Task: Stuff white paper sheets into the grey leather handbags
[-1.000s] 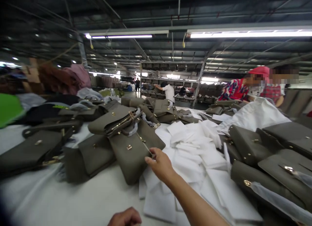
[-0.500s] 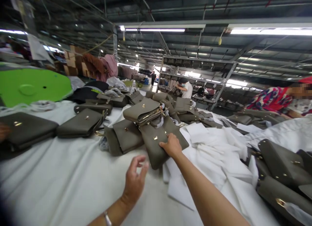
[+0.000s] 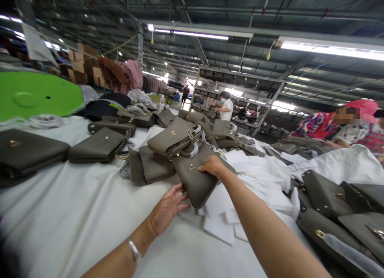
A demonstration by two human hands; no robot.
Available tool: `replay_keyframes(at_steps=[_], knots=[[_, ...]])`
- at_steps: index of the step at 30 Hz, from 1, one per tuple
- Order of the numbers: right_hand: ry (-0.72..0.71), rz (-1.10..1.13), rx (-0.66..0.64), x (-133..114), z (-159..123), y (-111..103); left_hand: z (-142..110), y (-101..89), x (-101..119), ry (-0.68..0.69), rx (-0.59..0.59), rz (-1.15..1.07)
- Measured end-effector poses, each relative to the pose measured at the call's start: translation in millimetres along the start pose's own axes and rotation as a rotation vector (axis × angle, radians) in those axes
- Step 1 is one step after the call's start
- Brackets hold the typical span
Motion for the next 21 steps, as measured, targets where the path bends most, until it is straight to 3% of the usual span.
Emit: replay_keyframes(at_steps=[4, 8, 10, 14, 16, 18, 21], knots=[[-0.02, -0.229, 0.003, -13, -25, -20, -2, 14.9, -13, -0.064, -0.126, 0.126], [-0.119, -0.386, 0.004, -29, -63, -20, -1, 15.1, -16, -0.045, -0.13, 0.406], [-0.195, -0.431, -0.008, -36, -88, -16, -1, 3.0, 2, 0.092, 0.0, 0.549], [-0.309, -0.451, -0.05, -39, -150, -6, -19, -36.4, 60, 0.483, 0.495, 0.704], [-0.354, -0.433, -0.07, -34, -181, 5, -23, -42.2, 76, 0.571, 0.576, 0.764], [-0.425, -0.436, -0.044, -26, -210, 21, -19, -30.9, 78, 0.562, 0.458, 0.846], [-0.565, -0.464, 0.059, -14, -248, 50, -18, 9.4, 67, 0.51, 0.146, 0.968]])
Point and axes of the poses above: each hand's wrist, its own z-axis towards the middle knuckle, its own y-axis out of the palm, x = y × z, the point moved 7 cm from there along z, towards the middle knuckle, and after that the axes turned 6 degrees about -x, right-handed, at the moved point
